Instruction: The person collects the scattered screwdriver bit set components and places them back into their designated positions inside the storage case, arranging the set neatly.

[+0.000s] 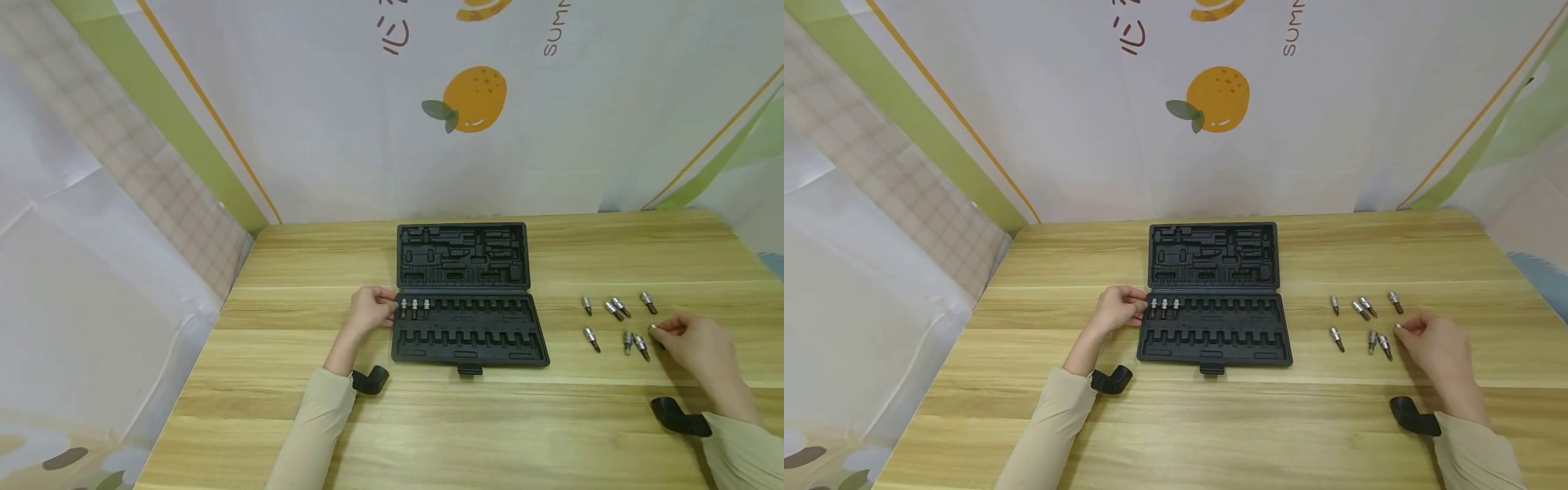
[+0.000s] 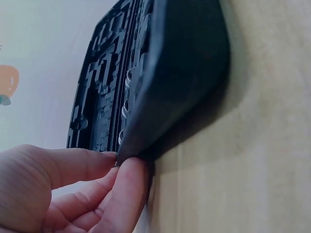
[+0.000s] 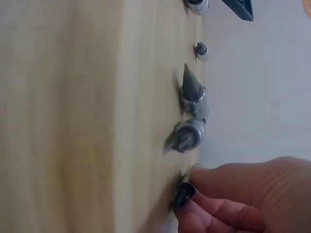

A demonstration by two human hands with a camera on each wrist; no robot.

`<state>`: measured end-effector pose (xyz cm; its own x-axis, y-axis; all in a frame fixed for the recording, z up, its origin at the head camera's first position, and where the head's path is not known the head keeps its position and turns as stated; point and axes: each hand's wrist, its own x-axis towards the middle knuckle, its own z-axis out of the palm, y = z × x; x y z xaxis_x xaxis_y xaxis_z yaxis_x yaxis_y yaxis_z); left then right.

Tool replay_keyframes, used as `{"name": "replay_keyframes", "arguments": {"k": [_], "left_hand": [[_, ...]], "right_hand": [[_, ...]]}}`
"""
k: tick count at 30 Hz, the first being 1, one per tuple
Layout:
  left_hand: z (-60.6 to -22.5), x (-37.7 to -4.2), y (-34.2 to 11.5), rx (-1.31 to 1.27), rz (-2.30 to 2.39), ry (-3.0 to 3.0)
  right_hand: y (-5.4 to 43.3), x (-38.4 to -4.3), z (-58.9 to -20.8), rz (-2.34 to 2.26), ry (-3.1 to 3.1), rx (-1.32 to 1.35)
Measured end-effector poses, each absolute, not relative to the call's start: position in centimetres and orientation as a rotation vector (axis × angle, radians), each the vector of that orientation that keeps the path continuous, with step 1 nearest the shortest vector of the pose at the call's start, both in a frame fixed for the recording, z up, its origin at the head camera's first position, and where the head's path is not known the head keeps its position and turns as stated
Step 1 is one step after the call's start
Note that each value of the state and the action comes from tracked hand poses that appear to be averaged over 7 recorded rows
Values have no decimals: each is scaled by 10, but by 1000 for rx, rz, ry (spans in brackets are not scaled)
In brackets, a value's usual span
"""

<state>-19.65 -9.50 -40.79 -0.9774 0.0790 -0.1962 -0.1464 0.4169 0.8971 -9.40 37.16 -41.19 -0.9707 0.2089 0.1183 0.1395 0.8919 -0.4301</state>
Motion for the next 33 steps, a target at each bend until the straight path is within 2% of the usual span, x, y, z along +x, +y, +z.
{"name": "replay_keyframes", "arguments": {"k": [20,33], "left_hand": [[-409,-196,-94,-104,1586,2463],[-408,-196,-93,-107,1575,2469]], "right_hand": [[374,-99,-404,612,-3039,-362],[352,-103,-391,632,-2982,-286]]}}
